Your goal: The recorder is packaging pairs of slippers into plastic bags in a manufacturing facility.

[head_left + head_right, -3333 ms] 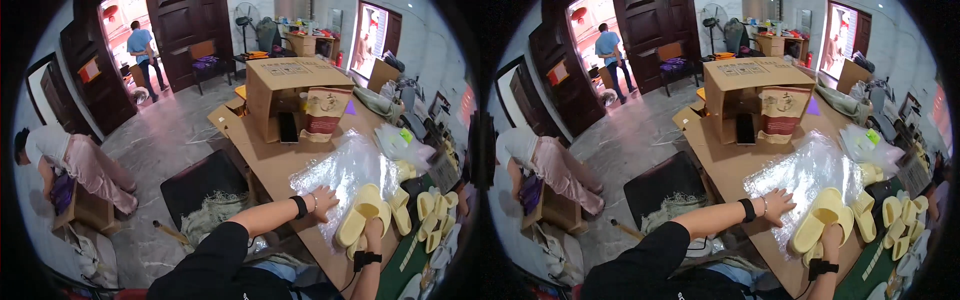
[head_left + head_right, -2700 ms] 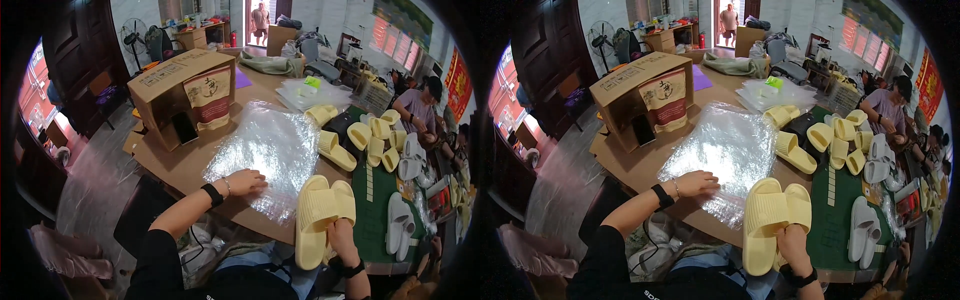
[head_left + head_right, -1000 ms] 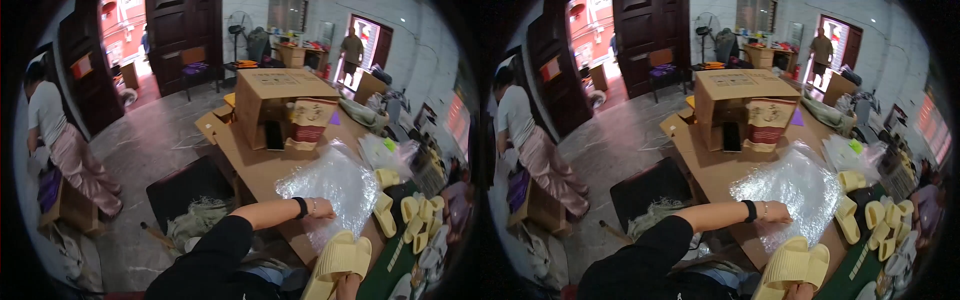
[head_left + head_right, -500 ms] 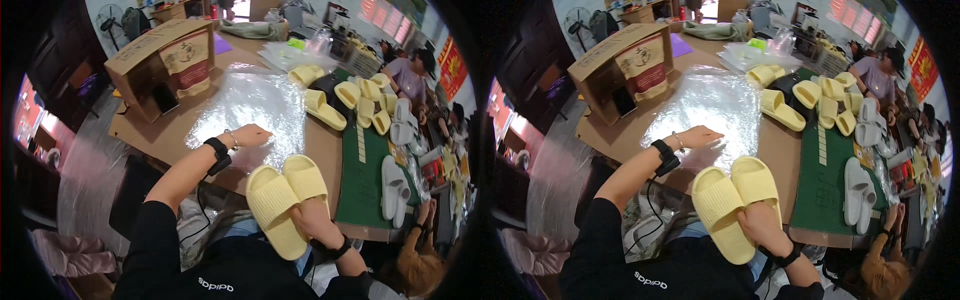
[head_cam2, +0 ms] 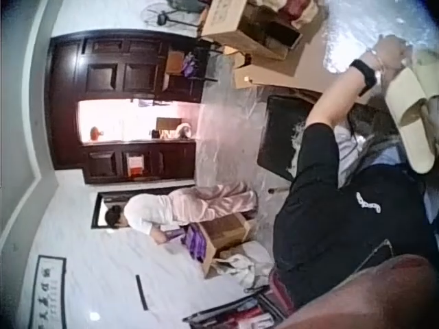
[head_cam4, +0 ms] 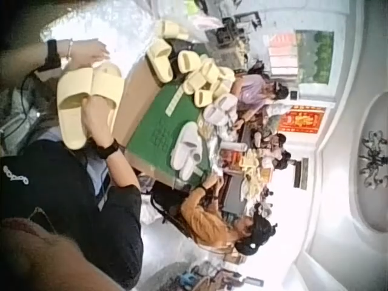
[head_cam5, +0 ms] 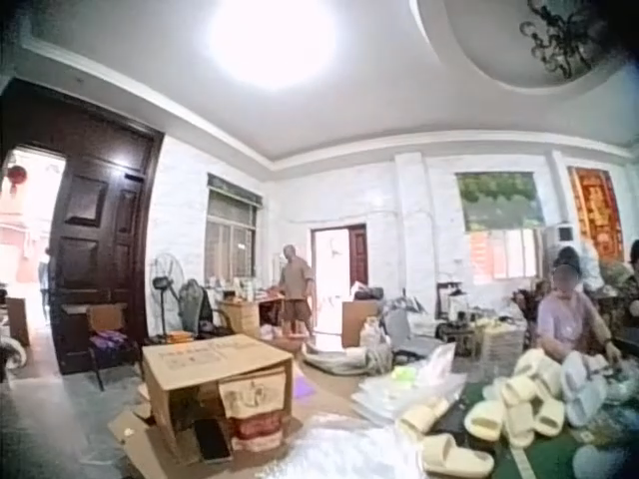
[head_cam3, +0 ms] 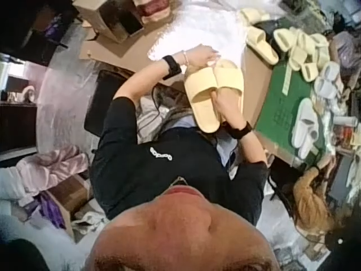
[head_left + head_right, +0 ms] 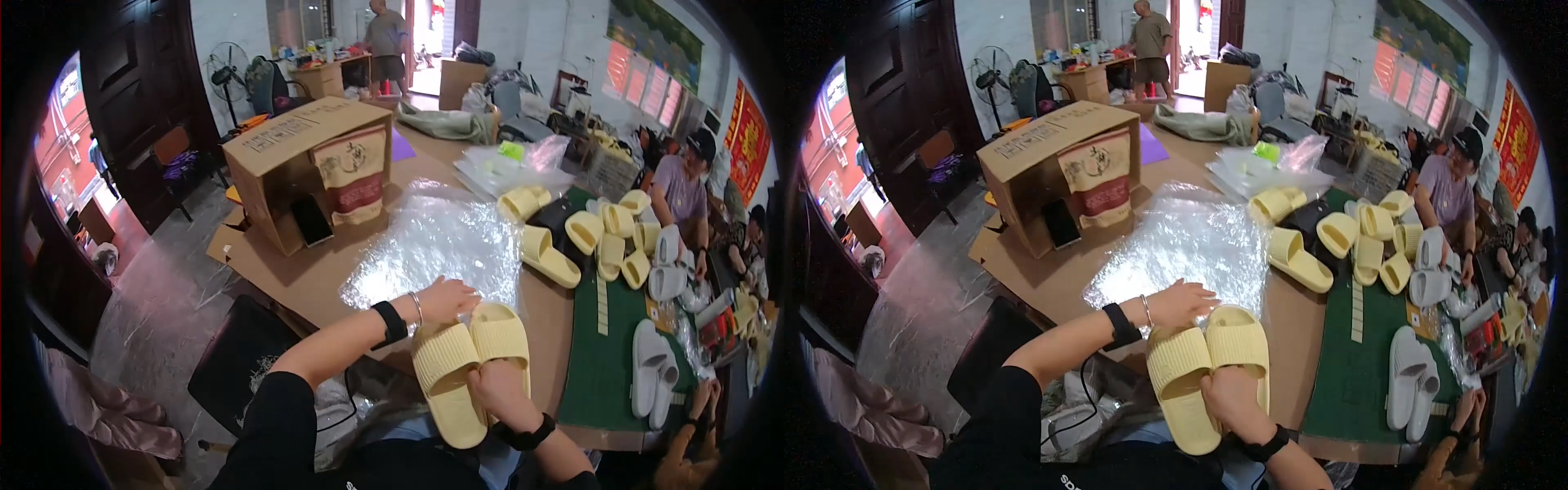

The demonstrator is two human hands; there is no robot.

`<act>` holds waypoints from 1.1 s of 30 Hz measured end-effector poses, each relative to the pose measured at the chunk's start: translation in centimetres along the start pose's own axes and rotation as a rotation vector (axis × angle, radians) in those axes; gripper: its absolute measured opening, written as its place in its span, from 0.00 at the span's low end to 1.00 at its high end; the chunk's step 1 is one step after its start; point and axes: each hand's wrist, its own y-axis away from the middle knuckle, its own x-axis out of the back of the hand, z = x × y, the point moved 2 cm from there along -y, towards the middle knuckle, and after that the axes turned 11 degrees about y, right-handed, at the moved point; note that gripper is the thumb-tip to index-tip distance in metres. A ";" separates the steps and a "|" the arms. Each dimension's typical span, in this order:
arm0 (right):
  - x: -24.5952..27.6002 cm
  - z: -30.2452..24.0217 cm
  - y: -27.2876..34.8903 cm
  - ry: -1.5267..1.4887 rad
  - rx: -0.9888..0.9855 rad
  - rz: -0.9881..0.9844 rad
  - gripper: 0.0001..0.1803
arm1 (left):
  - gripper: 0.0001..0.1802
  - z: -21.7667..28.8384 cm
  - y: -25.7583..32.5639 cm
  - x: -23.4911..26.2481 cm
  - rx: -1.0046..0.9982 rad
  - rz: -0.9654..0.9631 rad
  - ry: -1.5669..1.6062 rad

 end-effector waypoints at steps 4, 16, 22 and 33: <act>-0.3 -0.5 -1.0 0.064 0.041 0.111 0.17 | 0.22 2.0 1.6 -0.2 -0.048 0.061 -0.072; -11.3 6.2 -7.8 -0.189 0.311 0.255 0.20 | 0.21 10.0 4.7 0.5 -0.297 0.139 0.117; -16.1 10.8 -5.7 -0.371 0.523 0.284 0.17 | 0.21 10.7 6.0 -0.7 -0.393 0.047 0.168; -7.5 6.5 3.4 -0.347 0.489 0.269 0.13 | 0.29 7.7 8.3 -1.9 -0.025 0.313 0.213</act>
